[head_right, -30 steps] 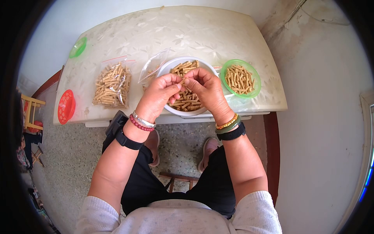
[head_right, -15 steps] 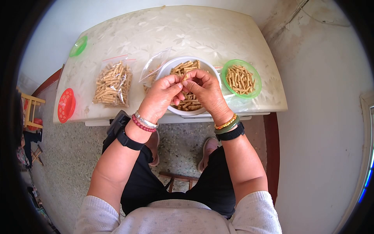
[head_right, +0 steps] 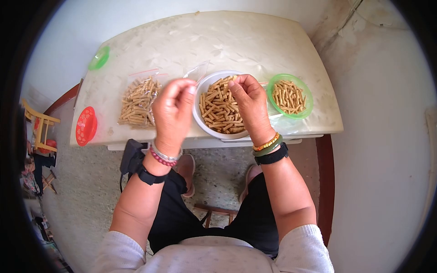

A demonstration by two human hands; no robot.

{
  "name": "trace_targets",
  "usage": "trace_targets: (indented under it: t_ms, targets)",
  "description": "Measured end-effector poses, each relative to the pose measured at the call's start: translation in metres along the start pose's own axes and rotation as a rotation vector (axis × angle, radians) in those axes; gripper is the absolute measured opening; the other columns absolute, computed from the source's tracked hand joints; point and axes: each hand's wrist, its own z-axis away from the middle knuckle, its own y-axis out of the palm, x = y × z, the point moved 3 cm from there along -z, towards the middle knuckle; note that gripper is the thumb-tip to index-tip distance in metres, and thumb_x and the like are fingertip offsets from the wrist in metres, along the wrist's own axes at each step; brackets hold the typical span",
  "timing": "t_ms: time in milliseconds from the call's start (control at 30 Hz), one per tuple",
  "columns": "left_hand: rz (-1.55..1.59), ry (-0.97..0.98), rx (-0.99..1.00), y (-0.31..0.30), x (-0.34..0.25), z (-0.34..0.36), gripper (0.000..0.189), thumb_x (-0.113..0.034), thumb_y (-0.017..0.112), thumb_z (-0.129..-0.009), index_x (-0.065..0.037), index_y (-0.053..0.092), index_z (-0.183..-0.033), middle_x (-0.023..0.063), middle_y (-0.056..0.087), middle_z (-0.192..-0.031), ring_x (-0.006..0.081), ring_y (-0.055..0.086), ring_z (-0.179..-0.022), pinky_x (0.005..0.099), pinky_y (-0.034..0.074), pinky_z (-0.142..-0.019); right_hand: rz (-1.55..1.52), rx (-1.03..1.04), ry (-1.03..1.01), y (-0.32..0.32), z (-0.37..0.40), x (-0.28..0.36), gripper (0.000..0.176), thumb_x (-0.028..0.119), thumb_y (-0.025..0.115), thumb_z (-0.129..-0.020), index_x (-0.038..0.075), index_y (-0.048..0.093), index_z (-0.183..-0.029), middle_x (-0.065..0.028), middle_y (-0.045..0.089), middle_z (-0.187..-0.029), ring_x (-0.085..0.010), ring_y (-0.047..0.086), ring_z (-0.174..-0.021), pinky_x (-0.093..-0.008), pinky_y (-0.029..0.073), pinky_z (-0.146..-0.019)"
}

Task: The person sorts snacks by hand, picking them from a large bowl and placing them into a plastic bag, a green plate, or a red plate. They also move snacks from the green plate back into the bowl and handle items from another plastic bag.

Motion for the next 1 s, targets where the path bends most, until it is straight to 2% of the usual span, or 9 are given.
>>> trace_targets:
  t_ms: [100,267,333,367,433,500,767,833,1000]
  targets:
    - [-0.129,0.034,-0.096,-0.024,0.020,-0.025,0.010,-0.011,0.063,-0.084,-0.003,0.063,-0.090,0.0061,0.063,-0.077,0.0145,0.055,-0.058,0.0266,0.047,-0.057,-0.035,-0.023,-0.123,0.019,-0.003,0.006,0.005,0.003,0.059,-0.089,0.004,0.057,-0.092,0.0025,0.059,-0.081,-0.0038,0.055,-0.076,-0.0180,0.045,-0.071]
    - [-0.071,-0.273,0.070,-0.025,0.067,-0.038,0.026,-0.021,0.071,-0.078,-0.002,0.065,-0.094,0.0064,0.063,-0.075,0.0133,0.057,-0.061,0.0274,0.048,-0.059,0.037,-0.041,-0.280,0.054,-0.017,0.006,0.009,0.003,0.062,-0.086,0.005,0.060,-0.094,0.0039,0.060,-0.077,-0.0024,0.052,-0.066,-0.0182,0.045,-0.061]
    - [-0.133,-0.254,0.110,-0.021,0.071,-0.037,0.029,-0.023,0.071,-0.078,0.001,0.065,-0.093,0.0081,0.065,-0.073,0.0139,0.060,-0.062,0.0283,0.049,-0.059,0.279,-0.051,-0.378,0.064,-0.019,0.006,0.011,0.003,0.065,-0.083,0.004,0.060,-0.093,0.0040,0.059,-0.072,-0.0012,0.047,-0.060,-0.0174,0.042,-0.055]
    - [-0.114,-0.306,0.185,-0.018,0.073,-0.037,0.027,-0.023,0.071,-0.078,0.001,0.065,-0.092,0.0088,0.066,-0.072,0.0146,0.061,-0.062,0.0285,0.049,-0.058,0.461,-0.070,-0.367,0.068,-0.019,0.007,0.012,0.006,0.066,-0.082,0.005,0.060,-0.092,-0.0026,0.063,-0.070,-0.0101,0.056,-0.055,-0.0242,0.045,-0.053]
    - [-0.095,-0.360,0.260,-0.014,0.075,-0.037,0.026,-0.023,0.070,-0.079,0.001,0.066,-0.090,0.0096,0.066,-0.072,0.0153,0.062,-0.062,0.0288,0.049,-0.058,0.612,-0.074,-0.415,0.072,-0.020,0.009,0.012,0.007,0.065,-0.082,0.005,0.060,-0.092,-0.0064,0.064,-0.072,-0.0177,0.060,-0.058,-0.0293,0.047,-0.054]
    - [-0.128,-0.358,0.257,-0.013,0.074,-0.039,0.017,-0.015,0.066,-0.083,0.001,0.064,-0.089,0.0031,0.064,-0.071,0.0084,0.056,-0.063,0.0239,0.045,-0.057,0.759,-0.057,-0.445,0.076,-0.019,0.009,0.011,0.011,0.062,-0.082,0.006,0.059,-0.092,-0.0141,0.066,-0.074,-0.0345,0.064,-0.068,-0.0422,0.050,-0.058]
    - [-0.065,-0.360,0.146,-0.015,0.075,-0.038,0.009,-0.009,0.061,-0.086,0.000,0.063,-0.085,-0.0011,0.061,-0.068,0.0038,0.050,-0.060,0.0209,0.042,-0.056,0.803,0.020,-0.434,0.073,-0.016,0.023,0.012,0.010,0.062,-0.084,0.006,0.060,-0.095,-0.0136,0.063,-0.066,-0.0304,0.063,-0.061,-0.0377,0.049,-0.055]
    - [-0.056,-0.245,0.028,-0.016,0.076,-0.037,0.011,-0.011,0.063,-0.082,0.000,0.064,-0.082,0.0098,0.065,-0.067,0.0146,0.061,-0.057,0.0282,0.047,-0.055,0.755,-0.011,-0.405,0.067,-0.016,0.029,0.013,0.008,0.061,-0.085,0.005,0.060,-0.097,-0.0132,0.062,-0.066,-0.0274,0.062,-0.059,-0.0347,0.048,-0.055]
    - [-0.092,-0.218,0.004,-0.016,0.069,-0.034,0.010,-0.011,0.063,-0.081,-0.001,0.064,-0.083,0.0087,0.065,-0.066,0.0151,0.061,-0.057,0.0279,0.047,-0.055,0.692,-0.069,-0.370,0.044,-0.014,0.034,0.013,0.007,0.061,-0.084,0.003,0.061,-0.096,-0.0147,0.064,-0.073,-0.0269,0.063,-0.065,-0.0337,0.049,-0.059]
